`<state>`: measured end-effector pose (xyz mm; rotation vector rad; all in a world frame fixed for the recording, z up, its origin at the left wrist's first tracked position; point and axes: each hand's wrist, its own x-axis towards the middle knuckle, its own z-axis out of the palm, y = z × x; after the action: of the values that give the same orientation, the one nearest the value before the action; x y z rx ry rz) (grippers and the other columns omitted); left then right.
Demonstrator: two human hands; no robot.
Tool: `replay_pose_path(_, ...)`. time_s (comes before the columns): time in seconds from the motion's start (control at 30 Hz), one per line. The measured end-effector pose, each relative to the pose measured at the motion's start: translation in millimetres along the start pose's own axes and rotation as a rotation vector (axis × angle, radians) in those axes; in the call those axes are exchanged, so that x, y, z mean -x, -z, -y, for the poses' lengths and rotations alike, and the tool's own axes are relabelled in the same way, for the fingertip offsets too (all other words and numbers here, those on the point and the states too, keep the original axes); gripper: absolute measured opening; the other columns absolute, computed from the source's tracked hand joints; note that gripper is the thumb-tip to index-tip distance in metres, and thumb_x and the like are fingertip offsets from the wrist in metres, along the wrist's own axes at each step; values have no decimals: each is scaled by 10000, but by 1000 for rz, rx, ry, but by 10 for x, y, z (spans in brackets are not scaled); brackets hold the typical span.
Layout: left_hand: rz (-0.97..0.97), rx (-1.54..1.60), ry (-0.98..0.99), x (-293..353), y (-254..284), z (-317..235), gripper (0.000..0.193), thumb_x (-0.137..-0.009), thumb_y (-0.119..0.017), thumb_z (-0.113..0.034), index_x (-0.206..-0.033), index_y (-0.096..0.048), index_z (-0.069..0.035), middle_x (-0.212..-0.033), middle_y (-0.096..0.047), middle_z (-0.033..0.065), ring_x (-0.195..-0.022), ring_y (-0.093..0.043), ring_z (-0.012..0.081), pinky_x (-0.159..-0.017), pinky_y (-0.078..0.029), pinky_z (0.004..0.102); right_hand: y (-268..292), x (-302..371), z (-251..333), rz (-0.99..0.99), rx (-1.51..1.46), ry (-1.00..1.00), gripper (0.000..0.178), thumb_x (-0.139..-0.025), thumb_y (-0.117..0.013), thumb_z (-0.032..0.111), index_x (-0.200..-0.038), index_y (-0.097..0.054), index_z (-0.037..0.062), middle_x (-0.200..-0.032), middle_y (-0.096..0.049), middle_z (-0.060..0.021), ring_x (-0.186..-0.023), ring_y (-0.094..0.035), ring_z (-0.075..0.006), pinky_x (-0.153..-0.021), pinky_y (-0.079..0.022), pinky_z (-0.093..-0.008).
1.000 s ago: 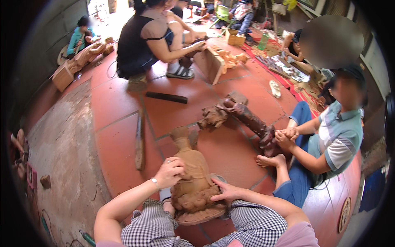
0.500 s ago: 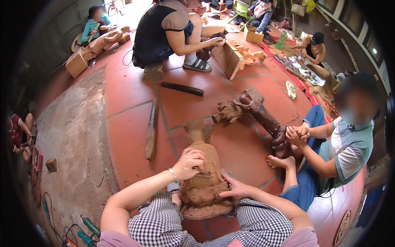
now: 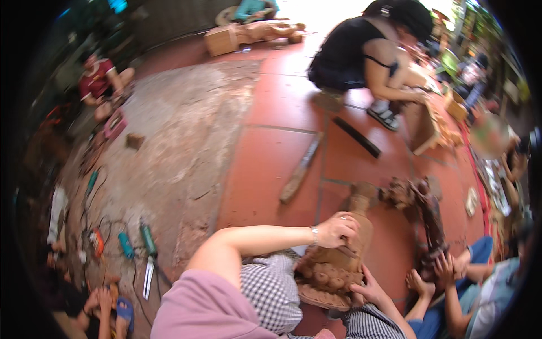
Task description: The person carves a wooden sculpture by hand, shaping the base and details. They then use a rotary power tool to refine the carved sections, focusing on the lower part of the figure.
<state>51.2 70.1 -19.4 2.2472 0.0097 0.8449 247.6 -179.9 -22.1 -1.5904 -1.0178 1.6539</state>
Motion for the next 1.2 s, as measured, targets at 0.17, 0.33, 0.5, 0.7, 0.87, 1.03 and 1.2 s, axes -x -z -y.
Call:
replay_pose_path(0.17,-136,-30,-2,-41,-278,-41,177,-637,-758,-64,-695,-638,-179,-900,-674,-42,-1103,-610,213,-1047,-374,485,-27,96,-28,17,-186,45,1028,-814,-800,138,-1592,-148,-18,-1554,-373,-179,-1427,-394,-281,-1172,-336,-386)
replay_pose_path(0.33,-157,170,-138,-77,-436,336,204,-578,-760,-42,-644,-606,-159,-796,-667,-24,-925,-643,233,-990,-386,483,-70,162,127,-26,-43,-13,958,-863,-754,206,-1600,-168,31,-1563,-367,-172,-1425,-393,-296,-1167,-335,-400)
replay_pose_path(0.5,-158,259,-182,25,-517,579,158,-608,-757,-97,-675,-635,-173,-798,-691,-16,-865,-656,238,-995,-381,485,-133,185,336,-20,147,-72,907,-908,-704,277,-1613,-167,85,-1581,-343,-179,-1426,-378,-313,-1164,-325,-417)
replay_pose_path(0.7,-100,-163,13,-225,-781,308,92,-660,-761,-251,-714,-696,-215,-818,-699,-26,-994,-634,220,-1091,-279,529,-92,265,384,-57,271,-130,849,-961,-644,363,-1629,-166,149,-1603,-314,-188,-1428,-359,-334,-1161,-313,-437)
replay_pose_path(0.87,17,124,-26,-134,-748,534,93,-665,-774,-222,-705,-690,-212,-837,-713,-45,-987,-645,167,-1079,-278,498,-199,367,517,-95,218,-270,818,-985,-623,367,-1626,-180,119,-1598,-314,-203,-1421,-363,-333,-1155,-314,-417)
replay_pose_path(1.03,-115,198,-219,-169,-882,713,152,-584,-770,-104,-697,-708,-184,-860,-747,-31,-881,-688,209,-990,-375,454,-159,402,389,-119,201,-165,795,-991,-614,314,-1619,-182,87,-1549,-375,-229,-1354,-444,-331,-1111,-374,-405)
replay_pose_path(1.2,-168,166,-67,-41,-563,263,232,-589,-751,-52,-670,-575,-180,-839,-676,-44,-993,-643,206,-1097,-312,490,-268,346,574,-122,280,-119,773,-986,-620,257,-1611,-201,78,-1509,-424,-229,-1297,-499,-319,-1051,-437,-379)
